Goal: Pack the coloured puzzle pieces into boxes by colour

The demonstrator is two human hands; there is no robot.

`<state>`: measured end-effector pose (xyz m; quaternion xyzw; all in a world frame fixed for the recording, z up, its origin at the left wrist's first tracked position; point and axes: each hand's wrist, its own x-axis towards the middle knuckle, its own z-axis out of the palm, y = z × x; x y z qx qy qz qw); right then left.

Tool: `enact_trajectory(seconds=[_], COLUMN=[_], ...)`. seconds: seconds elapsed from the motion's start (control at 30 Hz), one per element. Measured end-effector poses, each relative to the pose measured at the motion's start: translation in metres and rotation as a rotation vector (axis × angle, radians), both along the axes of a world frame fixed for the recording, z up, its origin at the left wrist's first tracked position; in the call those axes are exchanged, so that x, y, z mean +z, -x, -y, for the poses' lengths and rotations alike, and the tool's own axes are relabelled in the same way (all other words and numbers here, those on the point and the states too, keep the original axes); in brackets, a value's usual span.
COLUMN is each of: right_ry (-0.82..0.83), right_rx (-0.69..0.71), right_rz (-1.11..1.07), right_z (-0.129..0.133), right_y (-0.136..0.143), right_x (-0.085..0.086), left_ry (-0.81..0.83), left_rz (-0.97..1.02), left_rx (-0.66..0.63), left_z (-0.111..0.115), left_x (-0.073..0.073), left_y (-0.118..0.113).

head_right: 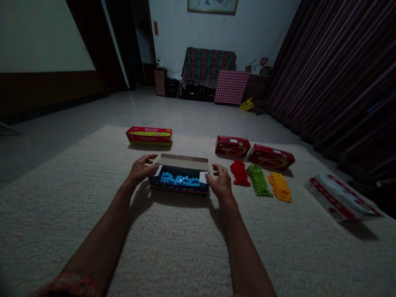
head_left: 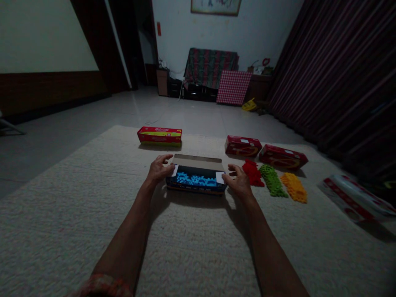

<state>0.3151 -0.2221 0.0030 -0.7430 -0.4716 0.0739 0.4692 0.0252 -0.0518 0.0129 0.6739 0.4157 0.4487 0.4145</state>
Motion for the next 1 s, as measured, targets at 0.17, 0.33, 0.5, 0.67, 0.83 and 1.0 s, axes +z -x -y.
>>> enact_trajectory(seconds=[0.17, 0.33, 0.5, 0.67, 0.83, 1.0], right_ry=[-0.004, -0.096, -0.168, -0.229, -0.24, -0.259], right_rx=[0.054, 0.146, 0.163, 0.162, 0.126, 0.118], right_rz=[-0.109, -0.228, -0.262, -0.32, -0.286, -0.145], right_z=[-0.006, -0.01, -0.011, -0.016, -0.019, -0.01], right_y=[-0.003, -0.003, -0.002, -0.002, -0.002, 0.002], right_x=[-0.01, -0.016, -0.02, -0.027, -0.029, -0.011], left_ry=[0.067, 0.078, 0.026, -0.024, -0.067, -0.142], left_rz=[-0.018, 0.043, 0.144, 0.206, 0.208, 0.283], left_rx=[-0.085, -0.141, -0.148, -0.109, -0.041, 0.018], left_z=[-0.013, -0.018, -0.014, -0.013, -0.011, -0.005], left_x=[-0.024, -0.029, -0.026, -0.029, -0.026, -0.016], left_y=[0.003, 0.0, -0.002, -0.006, -0.008, -0.006])
